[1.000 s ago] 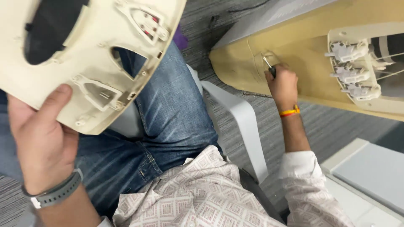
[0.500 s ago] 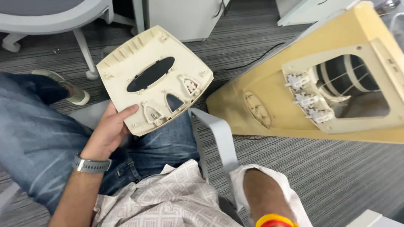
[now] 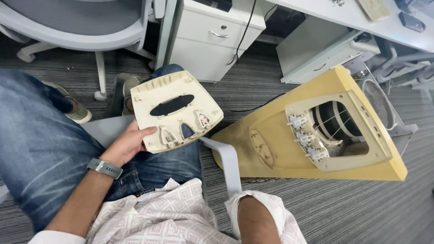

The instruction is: Repairing and cleaning the front panel of a water dispenser using a screwdriver and cloth.

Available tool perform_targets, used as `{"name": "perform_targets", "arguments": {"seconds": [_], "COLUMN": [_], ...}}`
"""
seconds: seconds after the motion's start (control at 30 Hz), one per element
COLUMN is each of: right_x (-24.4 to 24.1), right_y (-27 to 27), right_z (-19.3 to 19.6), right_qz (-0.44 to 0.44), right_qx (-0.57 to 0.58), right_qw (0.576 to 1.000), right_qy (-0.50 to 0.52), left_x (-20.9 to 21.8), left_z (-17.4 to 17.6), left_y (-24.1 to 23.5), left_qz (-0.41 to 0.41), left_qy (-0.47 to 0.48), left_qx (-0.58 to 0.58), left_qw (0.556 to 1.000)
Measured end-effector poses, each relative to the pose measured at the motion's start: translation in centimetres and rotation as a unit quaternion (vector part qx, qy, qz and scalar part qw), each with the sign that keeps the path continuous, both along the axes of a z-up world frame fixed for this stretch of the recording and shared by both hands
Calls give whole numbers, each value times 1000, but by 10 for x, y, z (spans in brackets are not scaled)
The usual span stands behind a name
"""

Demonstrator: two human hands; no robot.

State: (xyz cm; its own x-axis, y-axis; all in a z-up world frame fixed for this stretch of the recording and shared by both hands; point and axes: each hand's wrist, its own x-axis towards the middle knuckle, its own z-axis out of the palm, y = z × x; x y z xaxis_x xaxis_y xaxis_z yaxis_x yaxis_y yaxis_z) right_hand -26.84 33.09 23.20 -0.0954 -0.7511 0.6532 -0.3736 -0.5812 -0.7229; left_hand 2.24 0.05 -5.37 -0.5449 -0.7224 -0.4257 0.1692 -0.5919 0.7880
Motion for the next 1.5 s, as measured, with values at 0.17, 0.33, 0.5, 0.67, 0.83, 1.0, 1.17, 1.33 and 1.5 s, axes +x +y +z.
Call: {"name": "perform_targets", "arguments": {"seconds": [0.17, 0.33, 0.5, 0.67, 0.83, 1.0, 1.17, 1.33, 1.5], "right_x": [78, 108, 118, 132, 133, 139, 153, 135, 85], "right_y": [-128, -189, -233, -235, -232, -229, -222, -219, -231], "right_z": [13, -100, -162, -162, -173, -179, -159, -131, -117], "right_qz": [-26, -68, -150, -167, -176, -201, -222, -214, -255], "right_qx": [60, 188, 238, 245, 258, 238, 183, 134, 161], "right_qw": [998, 975, 914, 877, 870, 861, 873, 917, 925], "right_qy": [0, 96, 294, 377, 382, 403, 395, 308, 230], "left_x": [-1, -5, -9, -12, -10, -13, -24, -10, -10], "left_z": [-5, 2, 10, 6, 24, 0, -59, 20, 17], "left_y": [10, 10, 7, 10, 13, 12, 6, 16, 16], "left_qz": [0, 22, 31, 58, 71, 87, 142, 98, 87], "left_qy": [38, 29, 13, 13, -3, 15, 56, 34, 6], "left_qx": [-46, -47, -46, -89, -108, -108, -290, -94, -110], "left_qw": [998, 998, 998, 994, 992, 990, 945, 990, 990]}}
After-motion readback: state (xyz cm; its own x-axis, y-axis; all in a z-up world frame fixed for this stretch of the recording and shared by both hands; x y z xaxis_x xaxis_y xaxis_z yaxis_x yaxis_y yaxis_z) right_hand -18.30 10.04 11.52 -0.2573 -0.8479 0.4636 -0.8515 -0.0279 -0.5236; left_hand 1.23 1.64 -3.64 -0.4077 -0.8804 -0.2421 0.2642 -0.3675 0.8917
